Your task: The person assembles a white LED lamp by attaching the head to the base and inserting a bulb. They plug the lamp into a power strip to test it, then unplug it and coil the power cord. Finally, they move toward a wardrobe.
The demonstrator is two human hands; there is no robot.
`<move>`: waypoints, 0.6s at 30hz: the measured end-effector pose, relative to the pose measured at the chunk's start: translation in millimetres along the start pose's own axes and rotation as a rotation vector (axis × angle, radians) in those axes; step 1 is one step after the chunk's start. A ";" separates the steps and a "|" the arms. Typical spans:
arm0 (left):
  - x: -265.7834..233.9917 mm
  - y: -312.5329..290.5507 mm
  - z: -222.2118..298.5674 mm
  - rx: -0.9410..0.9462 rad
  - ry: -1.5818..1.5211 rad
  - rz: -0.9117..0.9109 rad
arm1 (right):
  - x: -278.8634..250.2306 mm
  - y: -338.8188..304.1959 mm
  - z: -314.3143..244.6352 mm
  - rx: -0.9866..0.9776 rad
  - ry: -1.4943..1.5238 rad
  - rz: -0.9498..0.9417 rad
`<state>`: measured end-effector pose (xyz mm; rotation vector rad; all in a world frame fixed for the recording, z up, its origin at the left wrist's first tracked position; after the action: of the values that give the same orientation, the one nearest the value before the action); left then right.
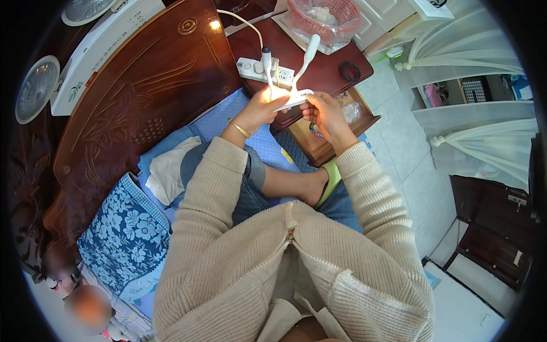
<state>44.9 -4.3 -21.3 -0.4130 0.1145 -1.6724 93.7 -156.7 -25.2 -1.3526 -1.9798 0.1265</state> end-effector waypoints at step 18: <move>-10.7 -0.4 0.6 -0.024 -0.107 0.088 | 13.2 -5.0 10.2 0.001 0.147 0.094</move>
<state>45.7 6.2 -22.8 -0.5078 0.0723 -1.5607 81.2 -144.7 -23.8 -1.4141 -1.7954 0.0696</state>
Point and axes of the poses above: each hand's wrist, its own y-axis towards the middle knuckle, its own x-axis out of the palm, z = x × y, the point moved 6 cm from there along y, towards the middle knuckle, and after that the axes turned 14 degrees about y, right-handed, at the moved point
